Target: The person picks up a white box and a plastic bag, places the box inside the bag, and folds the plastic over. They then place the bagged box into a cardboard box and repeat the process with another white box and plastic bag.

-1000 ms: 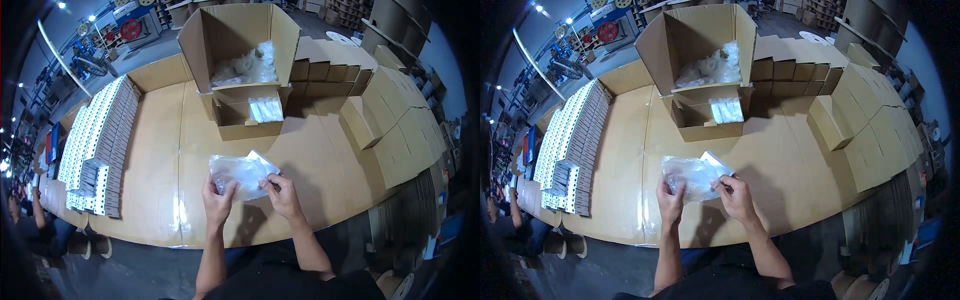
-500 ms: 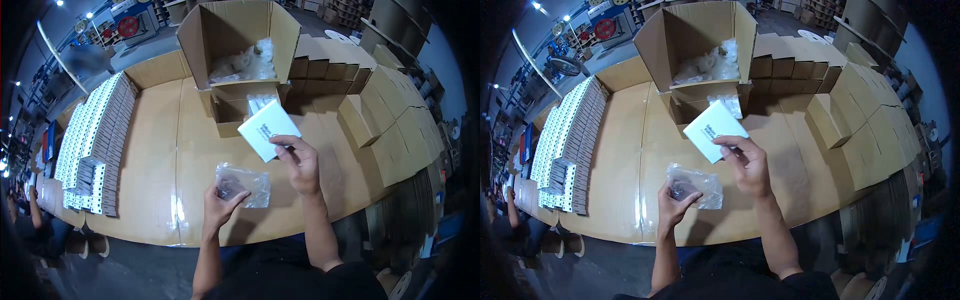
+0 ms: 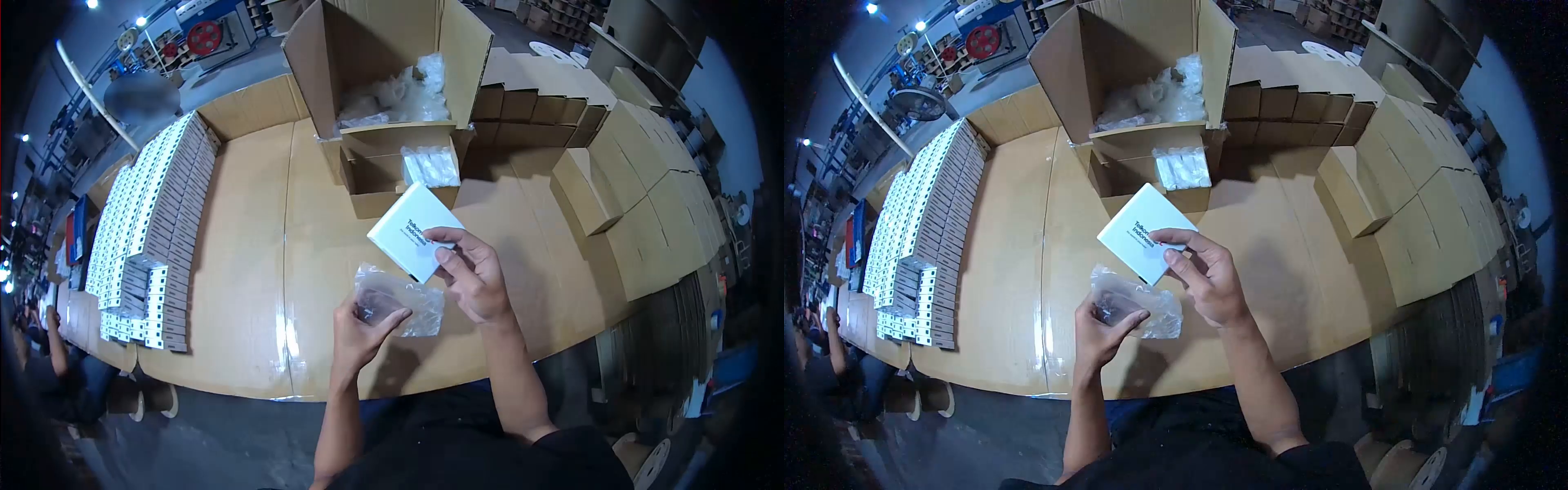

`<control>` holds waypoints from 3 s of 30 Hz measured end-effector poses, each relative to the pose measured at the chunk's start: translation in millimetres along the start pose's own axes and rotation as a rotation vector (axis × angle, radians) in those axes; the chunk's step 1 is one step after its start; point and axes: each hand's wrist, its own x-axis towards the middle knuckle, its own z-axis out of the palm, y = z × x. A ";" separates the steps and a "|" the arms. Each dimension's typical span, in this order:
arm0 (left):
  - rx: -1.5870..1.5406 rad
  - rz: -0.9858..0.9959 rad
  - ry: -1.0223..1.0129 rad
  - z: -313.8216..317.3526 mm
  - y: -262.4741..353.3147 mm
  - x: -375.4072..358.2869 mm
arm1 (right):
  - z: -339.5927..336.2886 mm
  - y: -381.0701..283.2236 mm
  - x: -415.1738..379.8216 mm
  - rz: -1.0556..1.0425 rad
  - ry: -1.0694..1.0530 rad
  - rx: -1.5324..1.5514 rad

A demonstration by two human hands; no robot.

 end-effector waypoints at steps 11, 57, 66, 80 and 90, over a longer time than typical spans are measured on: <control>-0.143 -0.104 0.136 1.2 2.4 -2.7 | -23.7 35.9 -20.9 -0.005 0.077 -0.505; 0.455 0.089 -0.278 -30.3 49.5 66.7 | -3.7 39.7 -43.8 -0.078 0.195 -0.987; -0.287 0.131 -0.363 -39.6 4.7 67.8 | -1.0 41.8 -51.3 0.075 0.181 -0.859; -0.197 -0.079 -0.163 -24.7 -33.2 11.4 | 12.5 38.4 -47.9 -0.266 0.194 -0.992; 0.050 0.016 -0.194 -20.7 -25.6 7.5 | 6.6 -12.8 -6.5 -0.287 0.062 -0.278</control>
